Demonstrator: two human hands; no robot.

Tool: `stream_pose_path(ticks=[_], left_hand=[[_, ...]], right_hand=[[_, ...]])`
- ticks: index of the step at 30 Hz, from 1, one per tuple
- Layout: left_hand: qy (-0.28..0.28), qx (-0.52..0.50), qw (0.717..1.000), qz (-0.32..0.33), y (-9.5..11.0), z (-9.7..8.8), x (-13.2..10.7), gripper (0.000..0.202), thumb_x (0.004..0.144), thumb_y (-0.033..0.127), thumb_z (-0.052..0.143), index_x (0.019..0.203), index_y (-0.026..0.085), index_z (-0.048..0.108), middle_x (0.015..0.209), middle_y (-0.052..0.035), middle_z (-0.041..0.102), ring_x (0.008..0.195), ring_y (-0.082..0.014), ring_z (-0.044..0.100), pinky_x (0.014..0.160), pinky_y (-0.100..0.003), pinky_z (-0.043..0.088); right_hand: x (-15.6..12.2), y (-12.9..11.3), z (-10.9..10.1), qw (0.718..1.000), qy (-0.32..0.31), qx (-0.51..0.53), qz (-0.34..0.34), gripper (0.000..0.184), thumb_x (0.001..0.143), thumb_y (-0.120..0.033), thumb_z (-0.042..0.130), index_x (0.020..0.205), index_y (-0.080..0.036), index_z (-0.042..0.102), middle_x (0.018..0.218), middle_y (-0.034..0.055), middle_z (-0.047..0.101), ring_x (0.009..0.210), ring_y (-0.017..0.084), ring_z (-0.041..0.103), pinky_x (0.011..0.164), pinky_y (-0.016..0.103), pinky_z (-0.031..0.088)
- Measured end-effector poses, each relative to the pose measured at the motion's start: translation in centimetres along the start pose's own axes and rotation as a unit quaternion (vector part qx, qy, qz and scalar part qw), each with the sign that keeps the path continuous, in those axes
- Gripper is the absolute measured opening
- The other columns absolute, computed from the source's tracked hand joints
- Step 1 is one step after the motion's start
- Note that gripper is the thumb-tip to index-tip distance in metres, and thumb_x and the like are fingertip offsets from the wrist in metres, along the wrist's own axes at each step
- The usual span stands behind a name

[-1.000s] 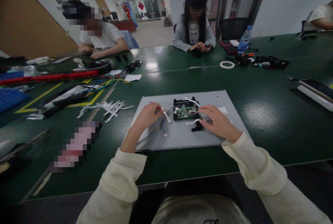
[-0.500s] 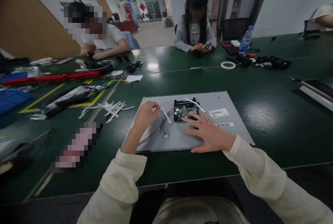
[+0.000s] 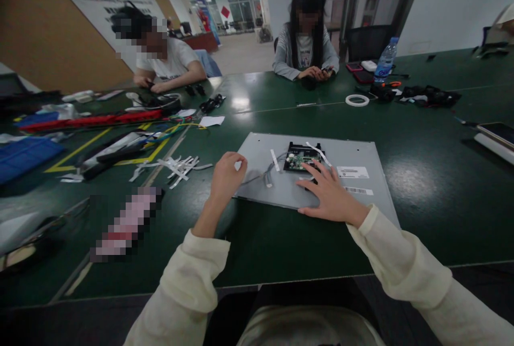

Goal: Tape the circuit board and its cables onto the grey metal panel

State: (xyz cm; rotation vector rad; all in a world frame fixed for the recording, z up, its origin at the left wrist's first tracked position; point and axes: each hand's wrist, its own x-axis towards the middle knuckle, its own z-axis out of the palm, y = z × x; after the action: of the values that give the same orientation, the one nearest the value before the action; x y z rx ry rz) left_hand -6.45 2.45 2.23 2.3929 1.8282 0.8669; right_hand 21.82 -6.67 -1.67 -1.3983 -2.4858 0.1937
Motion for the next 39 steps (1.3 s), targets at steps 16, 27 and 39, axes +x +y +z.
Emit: stream_pose_path(ticks=[16,27,39], left_hand=[[-0.062,0.012,0.998,0.014,0.2,0.3,-0.2,0.019,0.086,0.02,0.045,0.081,0.018,0.063,0.095,-0.0062,0.062,0.089,-0.0178,0.06,0.085,-0.03,0.047],[-0.072,0.011,0.997,0.015,0.4,0.1,-0.4,0.02,0.087,0.021,0.045,0.083,0.018,0.064,0.095,-0.0065,0.063,0.087,-0.0179,0.061,0.081,-0.03,0.048],[-0.093,0.013,0.995,0.029,0.6,0.3,-0.8,0.021,0.088,0.021,0.045,0.085,0.017,0.065,0.092,-0.0062,0.063,0.083,-0.018,0.061,0.075,-0.029,0.047]], right_hand=[[0.1,4.5,1.1,0.959,0.083,-0.069,0.262,0.074,0.08,-0.072,0.04,0.135,-0.024,0.043,0.155,0.0119,0.011,0.14,0.044,0.004,0.098,0.072,0.024],[-0.4,7.7,1.0,0.911,0.115,-0.08,0.388,0.074,0.08,-0.072,0.034,0.135,-0.022,0.039,0.154,0.0145,0.009,0.138,0.045,0.001,0.094,0.074,0.022],[-2.1,12.5,0.9,0.849,0.173,-0.096,0.49,0.083,0.078,-0.075,0.033,0.137,-0.017,0.038,0.151,0.0214,0.01,0.135,0.05,0.002,0.092,0.074,0.021]])
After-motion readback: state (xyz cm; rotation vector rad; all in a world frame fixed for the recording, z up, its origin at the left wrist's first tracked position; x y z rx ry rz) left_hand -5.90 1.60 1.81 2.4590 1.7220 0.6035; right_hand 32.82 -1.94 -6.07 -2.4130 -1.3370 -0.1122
